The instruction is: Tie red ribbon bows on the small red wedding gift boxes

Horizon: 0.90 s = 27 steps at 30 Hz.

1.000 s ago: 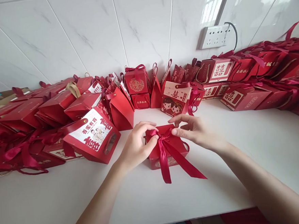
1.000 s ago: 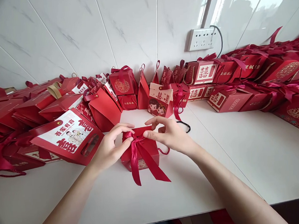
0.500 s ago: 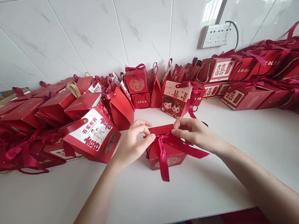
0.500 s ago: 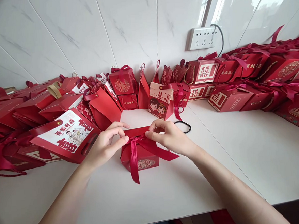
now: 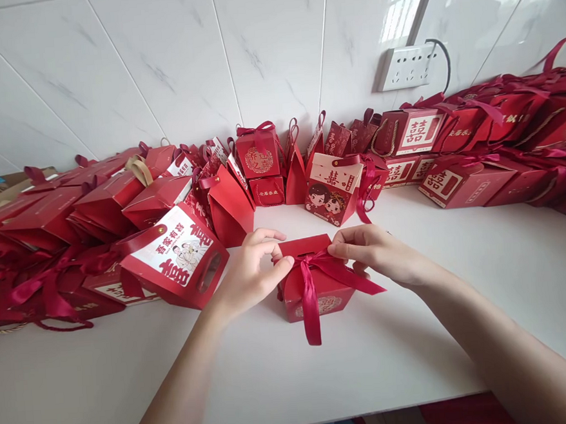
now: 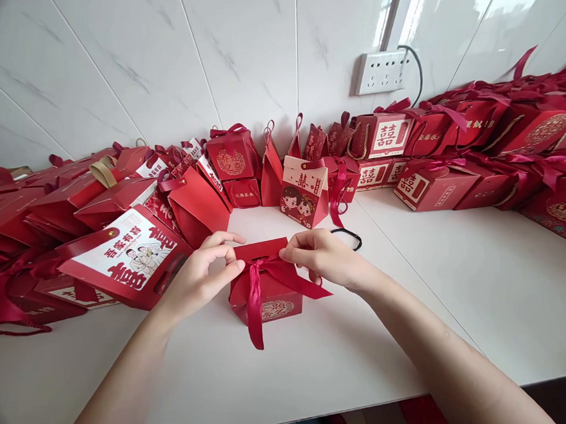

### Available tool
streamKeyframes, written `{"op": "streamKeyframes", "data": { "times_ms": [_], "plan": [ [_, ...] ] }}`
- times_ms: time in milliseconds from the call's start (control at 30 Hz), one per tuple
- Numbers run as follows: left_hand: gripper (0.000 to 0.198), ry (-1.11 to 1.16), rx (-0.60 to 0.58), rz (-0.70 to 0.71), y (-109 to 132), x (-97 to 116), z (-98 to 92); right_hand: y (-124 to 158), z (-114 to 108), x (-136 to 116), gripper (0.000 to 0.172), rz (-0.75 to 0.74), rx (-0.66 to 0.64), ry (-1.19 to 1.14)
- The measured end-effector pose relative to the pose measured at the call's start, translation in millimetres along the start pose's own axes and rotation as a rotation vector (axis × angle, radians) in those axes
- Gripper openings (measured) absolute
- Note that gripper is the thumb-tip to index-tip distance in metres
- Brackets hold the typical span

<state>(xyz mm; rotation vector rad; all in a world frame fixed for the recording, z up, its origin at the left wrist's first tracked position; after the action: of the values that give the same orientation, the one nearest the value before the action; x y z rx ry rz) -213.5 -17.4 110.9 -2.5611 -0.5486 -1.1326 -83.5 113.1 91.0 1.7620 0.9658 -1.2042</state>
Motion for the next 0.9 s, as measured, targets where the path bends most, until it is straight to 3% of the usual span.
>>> {"op": "streamKeyframes", "data": {
  "times_ms": [133, 367, 467, 633, 900],
  "plan": [
    [0.025, 0.041, 0.001, 0.031, 0, -1, -3.3, 0, 0, -3, 0.031, -0.086, 0.004, 0.040],
    [0.015, 0.243, -0.030, 0.195, 1, 4, -5.9, 4, 3, -19, 0.020, -0.415, 0.003, 0.175],
    [0.013, 0.288, -0.016, 0.213, 2, 8, -6.3, 4, 2, -19, 0.022, -0.412, 0.045, 0.262],
    [0.014, 0.412, -0.100, 0.175, 3, 9, 0.0, 5, 3, -21, 0.027, -0.404, 0.080, 0.335],
    [0.017, 0.255, -0.012, 0.138, 0, 4, -1.5, 5, 2, -15, 0.028, -0.326, 0.033, 0.174]
  ]
}}
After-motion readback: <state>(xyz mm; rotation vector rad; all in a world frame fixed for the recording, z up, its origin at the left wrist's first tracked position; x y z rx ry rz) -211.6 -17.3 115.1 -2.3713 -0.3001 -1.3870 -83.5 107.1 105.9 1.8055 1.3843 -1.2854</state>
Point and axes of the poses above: each hand's wrist, its own y-axis away from the middle knuckle, its own z-axis out of the palm, x = y × z, the point moved 6 cm from there along -y, towards the middle knuckle, and after that the axes turned 2 degrees about -z, right-handed, at the moved point
